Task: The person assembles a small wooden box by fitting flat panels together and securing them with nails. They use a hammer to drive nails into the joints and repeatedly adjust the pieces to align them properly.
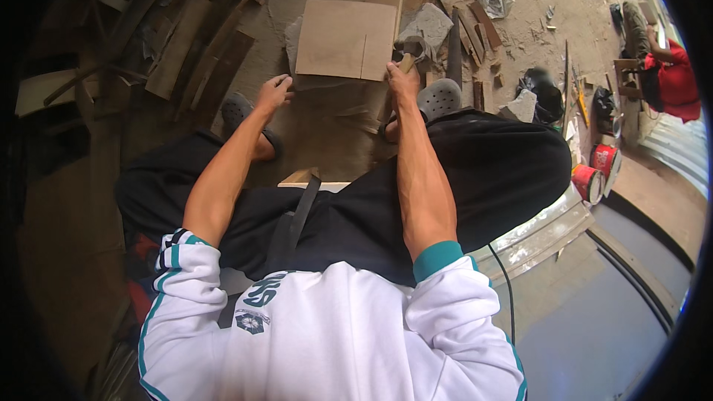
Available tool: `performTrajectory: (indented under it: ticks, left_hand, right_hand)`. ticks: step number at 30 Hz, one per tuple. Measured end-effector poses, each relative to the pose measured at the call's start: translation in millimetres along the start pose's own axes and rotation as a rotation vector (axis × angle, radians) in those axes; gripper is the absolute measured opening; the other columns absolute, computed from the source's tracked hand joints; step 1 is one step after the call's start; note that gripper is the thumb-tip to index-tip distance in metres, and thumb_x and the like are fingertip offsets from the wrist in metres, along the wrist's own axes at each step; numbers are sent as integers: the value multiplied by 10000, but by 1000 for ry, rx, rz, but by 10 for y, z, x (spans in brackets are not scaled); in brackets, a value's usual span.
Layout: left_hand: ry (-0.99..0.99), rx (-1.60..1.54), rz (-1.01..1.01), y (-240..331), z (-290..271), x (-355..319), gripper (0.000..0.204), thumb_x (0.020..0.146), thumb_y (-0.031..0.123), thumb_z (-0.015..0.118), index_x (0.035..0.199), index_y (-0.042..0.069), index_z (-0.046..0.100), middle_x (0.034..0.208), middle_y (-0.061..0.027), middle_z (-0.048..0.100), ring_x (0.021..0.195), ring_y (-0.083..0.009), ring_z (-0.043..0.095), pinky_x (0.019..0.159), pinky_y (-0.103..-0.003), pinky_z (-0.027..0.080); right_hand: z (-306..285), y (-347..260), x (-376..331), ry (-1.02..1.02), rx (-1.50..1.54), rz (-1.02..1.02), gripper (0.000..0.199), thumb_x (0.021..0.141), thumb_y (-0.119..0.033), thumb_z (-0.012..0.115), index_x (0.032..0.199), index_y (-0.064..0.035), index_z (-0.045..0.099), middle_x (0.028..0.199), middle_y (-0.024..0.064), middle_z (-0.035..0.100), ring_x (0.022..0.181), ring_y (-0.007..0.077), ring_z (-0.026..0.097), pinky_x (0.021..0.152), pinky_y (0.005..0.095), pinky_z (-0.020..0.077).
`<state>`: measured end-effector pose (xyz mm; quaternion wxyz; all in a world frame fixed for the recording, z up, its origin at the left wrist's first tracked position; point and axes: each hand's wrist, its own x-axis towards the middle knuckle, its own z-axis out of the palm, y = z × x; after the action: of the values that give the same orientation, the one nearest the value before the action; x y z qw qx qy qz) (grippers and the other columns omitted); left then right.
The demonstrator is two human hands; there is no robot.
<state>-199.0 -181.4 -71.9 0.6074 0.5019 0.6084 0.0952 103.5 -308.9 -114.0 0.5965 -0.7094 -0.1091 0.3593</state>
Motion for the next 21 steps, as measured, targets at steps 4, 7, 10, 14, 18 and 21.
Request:
performTrajectory:
  ticks: [4, 7, 10, 14, 18, 21]
  left_hand:
    - [68, -299, -91, 85, 252, -58, 477, 989, 319, 484, 1421, 118, 470, 1275, -98, 570, 987, -257, 632, 861, -436, 527]
    - [79, -370, -54, 235, 504, -147, 506, 1003, 320, 432, 1466, 121, 391, 1369, -107, 504, 1082, -281, 595, 910, -460, 498]
    - [219, -287, 32, 192, 590, -119, 515, 988, 308, 447, 1435, 54, 422, 1350, -148, 538, 1142, -306, 576, 958, -439, 461]
    - [396, -37, 240, 175, 504, 94, 533, 953, 316, 492, 1378, -5, 468, 1315, -215, 569, 1194, -361, 552, 980, -414, 429]
    - [497, 90, 283, 295, 143, 253, 615, 904, 351, 575, 1382, -15, 449, 1290, -255, 572, 1226, -385, 531, 1009, -443, 407]
    - [484, 104, 273, 343, -32, 378, 656, 882, 338, 625, 1389, -29, 427, 1306, -251, 562, 1220, -368, 541, 1008, -435, 413]
  right_hand:
    - [140, -110, -76, -41, 84, 29, 148, 885, -83, 672, 865, -48, 530, 655, 15, 533, 543, 118, 514, 481, 261, 396]
    - [89, -99, -50, 0, -33, -7, 152, 882, -80, 671, 867, -44, 524, 638, 19, 526, 525, 122, 508, 469, 263, 393]
    - [142, -147, -145, -34, 65, 45, 146, 875, -70, 660, 869, -36, 519, 636, 19, 527, 525, 123, 516, 462, 265, 401]
    - [218, -14, -253, -74, 52, 17, 133, 866, -33, 619, 925, -18, 501, 721, 38, 550, 583, 131, 550, 491, 259, 442]
    - [568, -186, -765, -114, 157, 90, 158, 850, 17, 574, 964, -5, 468, 822, 73, 545, 635, 135, 548, 513, 265, 466]
    - [752, -254, -1026, -65, 366, 196, 224, 839, 30, 585, 990, -15, 426, 977, 115, 548, 726, 163, 578, 592, 295, 547]
